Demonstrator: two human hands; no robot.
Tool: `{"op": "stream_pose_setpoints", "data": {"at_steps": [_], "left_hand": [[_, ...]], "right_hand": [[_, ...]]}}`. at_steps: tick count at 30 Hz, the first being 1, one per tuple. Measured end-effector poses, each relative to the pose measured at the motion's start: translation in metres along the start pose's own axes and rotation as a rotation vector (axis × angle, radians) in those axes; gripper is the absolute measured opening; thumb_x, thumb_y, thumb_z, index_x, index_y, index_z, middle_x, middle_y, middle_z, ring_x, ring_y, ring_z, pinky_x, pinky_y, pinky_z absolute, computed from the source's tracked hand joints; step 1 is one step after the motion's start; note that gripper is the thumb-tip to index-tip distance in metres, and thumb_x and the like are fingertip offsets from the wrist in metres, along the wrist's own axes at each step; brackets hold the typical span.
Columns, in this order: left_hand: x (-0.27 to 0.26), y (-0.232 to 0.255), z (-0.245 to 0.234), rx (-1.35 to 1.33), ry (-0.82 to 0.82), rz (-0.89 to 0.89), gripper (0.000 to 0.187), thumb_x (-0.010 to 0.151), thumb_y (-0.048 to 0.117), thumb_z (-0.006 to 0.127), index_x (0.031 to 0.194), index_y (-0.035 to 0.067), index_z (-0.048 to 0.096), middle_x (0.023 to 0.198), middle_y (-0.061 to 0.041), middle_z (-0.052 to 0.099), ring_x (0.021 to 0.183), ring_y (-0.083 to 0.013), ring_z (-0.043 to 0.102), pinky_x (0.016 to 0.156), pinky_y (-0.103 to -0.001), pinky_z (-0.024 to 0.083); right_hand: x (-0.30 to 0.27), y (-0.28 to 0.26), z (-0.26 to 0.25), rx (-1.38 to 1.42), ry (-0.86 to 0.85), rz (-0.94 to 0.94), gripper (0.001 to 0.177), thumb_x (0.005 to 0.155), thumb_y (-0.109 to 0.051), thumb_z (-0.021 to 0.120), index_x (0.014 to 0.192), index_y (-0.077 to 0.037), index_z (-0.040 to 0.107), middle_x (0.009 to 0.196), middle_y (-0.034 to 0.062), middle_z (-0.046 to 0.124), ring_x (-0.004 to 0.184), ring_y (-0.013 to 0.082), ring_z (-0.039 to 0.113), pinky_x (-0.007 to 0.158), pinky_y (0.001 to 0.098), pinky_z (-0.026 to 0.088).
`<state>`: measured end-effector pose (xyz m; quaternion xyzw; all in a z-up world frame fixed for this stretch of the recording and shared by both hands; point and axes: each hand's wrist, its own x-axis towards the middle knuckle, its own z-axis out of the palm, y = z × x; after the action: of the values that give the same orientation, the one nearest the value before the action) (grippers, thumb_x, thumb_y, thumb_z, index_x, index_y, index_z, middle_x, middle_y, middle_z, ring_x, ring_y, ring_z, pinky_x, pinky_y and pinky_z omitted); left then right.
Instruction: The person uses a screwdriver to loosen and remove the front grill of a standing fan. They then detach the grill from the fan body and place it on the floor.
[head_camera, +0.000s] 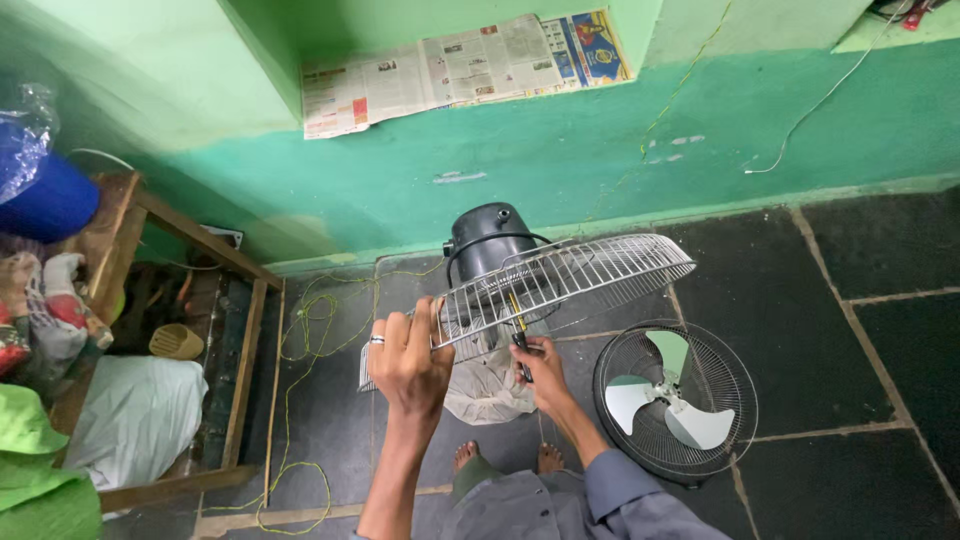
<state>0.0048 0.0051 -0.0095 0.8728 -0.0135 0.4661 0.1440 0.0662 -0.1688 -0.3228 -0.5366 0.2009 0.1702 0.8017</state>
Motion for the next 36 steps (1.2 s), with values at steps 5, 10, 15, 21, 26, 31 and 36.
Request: {"op": "stream_pose_setpoints", "data": {"at_steps": [5,10,15,21,26,31,36], "left_hand": [[-0.001,0.001,0.0,0.012,-0.013,-0.024,0.034,0.073,0.001,0.073,0.106,0.003,0.075,0.073,-0.008,0.047,0.064,-0.0266,0.048,0.058,-0.042,0.038],[0.0,0.002,-0.002,0.003,-0.026,-0.036,0.035,0.07,0.001,0.072,0.105,0.004,0.074,0.074,-0.008,0.047,0.067,-0.0271,0.049,0.058,-0.042,0.039],[0.001,0.004,-0.001,0.019,-0.005,-0.035,0.021,0.082,0.004,0.076,0.103,0.005,0.075,0.074,-0.008,0.047,0.066,-0.026,0.049,0.058,-0.042,0.038],[0.001,0.002,-0.001,0.018,-0.003,-0.029,0.024,0.081,0.004,0.076,0.104,0.003,0.075,0.074,-0.008,0.047,0.065,-0.0263,0.048,0.057,-0.042,0.038],[-0.001,0.0,0.001,0.016,-0.003,-0.027,0.026,0.078,0.005,0.076,0.103,0.003,0.075,0.073,-0.008,0.048,0.065,-0.0266,0.049,0.056,-0.042,0.037],[0.004,0.002,0.0,0.002,0.013,-0.011,0.028,0.075,0.002,0.074,0.103,0.004,0.075,0.072,-0.007,0.047,0.066,-0.0259,0.05,0.057,-0.042,0.039],[0.0,0.002,0.0,0.015,0.002,-0.038,0.03,0.071,0.004,0.072,0.101,0.004,0.075,0.072,-0.007,0.05,0.064,-0.0265,0.051,0.055,-0.042,0.04]], "right_hand": [[0.011,0.005,-0.002,0.12,-0.139,0.169,0.039,0.089,-0.033,0.071,0.112,-0.002,0.064,0.086,0.0044,0.066,0.062,0.0123,0.056,0.048,0.027,0.046],[0.014,0.01,-0.004,0.095,-0.16,0.067,0.035,0.089,-0.026,0.075,0.11,0.0,0.066,0.087,0.0055,0.066,0.067,0.0137,0.058,0.052,0.0275,0.048],[0.0,-0.003,0.006,0.039,-0.085,0.064,0.035,0.083,-0.014,0.079,0.105,-0.008,0.052,0.087,0.0069,0.066,0.07,0.016,0.065,0.055,0.0327,0.051],[0.005,-0.008,0.013,0.174,-0.154,0.173,0.024,0.095,-0.029,0.063,0.103,-0.006,0.06,0.084,0.0088,0.068,0.06,0.0179,0.059,0.051,0.0309,0.048],[0.017,0.012,0.0,0.141,-0.149,0.079,0.026,0.097,-0.023,0.062,0.109,0.0,0.066,0.09,0.01,0.073,0.066,0.0174,0.063,0.058,0.031,0.052],[0.018,0.011,-0.009,0.174,-0.179,0.052,0.027,0.096,-0.02,0.07,0.109,0.004,0.069,0.092,0.0109,0.074,0.069,0.0171,0.064,0.06,0.0299,0.052],[0.01,0.006,-0.01,0.233,-0.156,0.129,0.028,0.093,-0.022,0.071,0.11,0.0,0.07,0.091,0.0102,0.073,0.068,0.018,0.063,0.057,0.0308,0.053]]}}
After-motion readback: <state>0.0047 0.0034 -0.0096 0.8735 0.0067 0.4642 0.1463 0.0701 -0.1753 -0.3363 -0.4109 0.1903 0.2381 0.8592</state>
